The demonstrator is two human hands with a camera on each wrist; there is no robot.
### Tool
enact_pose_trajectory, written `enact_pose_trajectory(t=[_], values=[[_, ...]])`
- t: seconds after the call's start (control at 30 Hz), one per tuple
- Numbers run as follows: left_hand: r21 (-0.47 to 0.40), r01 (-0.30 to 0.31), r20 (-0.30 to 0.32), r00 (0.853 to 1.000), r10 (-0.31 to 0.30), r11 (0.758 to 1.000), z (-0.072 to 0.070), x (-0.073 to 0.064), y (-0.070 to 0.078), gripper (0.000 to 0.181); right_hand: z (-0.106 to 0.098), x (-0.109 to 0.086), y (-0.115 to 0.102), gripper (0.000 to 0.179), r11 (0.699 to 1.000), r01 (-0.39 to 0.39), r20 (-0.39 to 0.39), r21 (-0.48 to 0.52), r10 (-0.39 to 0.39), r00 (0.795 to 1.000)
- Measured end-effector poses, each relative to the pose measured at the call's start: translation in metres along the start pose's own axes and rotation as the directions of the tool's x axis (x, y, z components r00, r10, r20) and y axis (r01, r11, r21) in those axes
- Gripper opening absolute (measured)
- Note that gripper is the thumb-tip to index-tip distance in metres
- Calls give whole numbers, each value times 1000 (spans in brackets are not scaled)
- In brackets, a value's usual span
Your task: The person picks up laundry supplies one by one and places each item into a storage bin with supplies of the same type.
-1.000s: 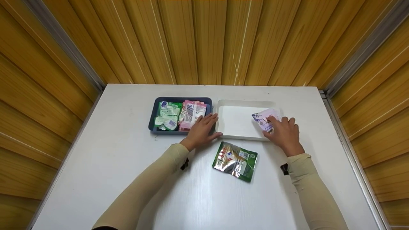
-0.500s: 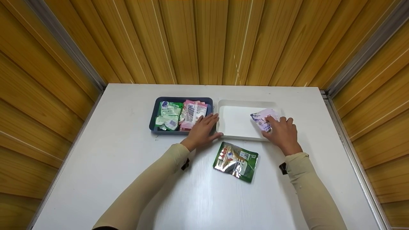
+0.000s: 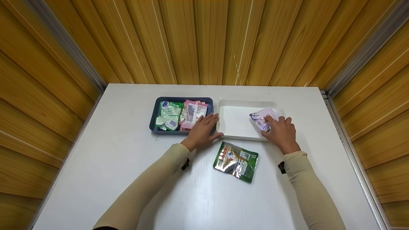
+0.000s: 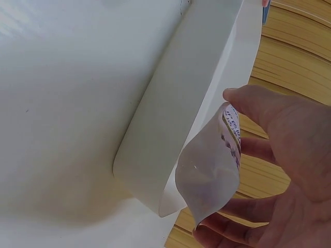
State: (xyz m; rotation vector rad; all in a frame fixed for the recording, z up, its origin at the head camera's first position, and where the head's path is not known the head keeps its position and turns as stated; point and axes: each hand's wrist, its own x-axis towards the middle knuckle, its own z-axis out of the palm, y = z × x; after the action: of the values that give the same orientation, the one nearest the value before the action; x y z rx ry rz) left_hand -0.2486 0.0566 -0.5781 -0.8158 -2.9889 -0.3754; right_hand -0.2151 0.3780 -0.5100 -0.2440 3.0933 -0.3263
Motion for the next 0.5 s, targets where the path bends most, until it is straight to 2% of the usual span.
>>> enact_pose_trajectory(t=[0.5], values=[[-9,6,3,1000,-6,1000,1,0,1,81,-5,8,-2,66,1000,-10,71,19,8,997]])
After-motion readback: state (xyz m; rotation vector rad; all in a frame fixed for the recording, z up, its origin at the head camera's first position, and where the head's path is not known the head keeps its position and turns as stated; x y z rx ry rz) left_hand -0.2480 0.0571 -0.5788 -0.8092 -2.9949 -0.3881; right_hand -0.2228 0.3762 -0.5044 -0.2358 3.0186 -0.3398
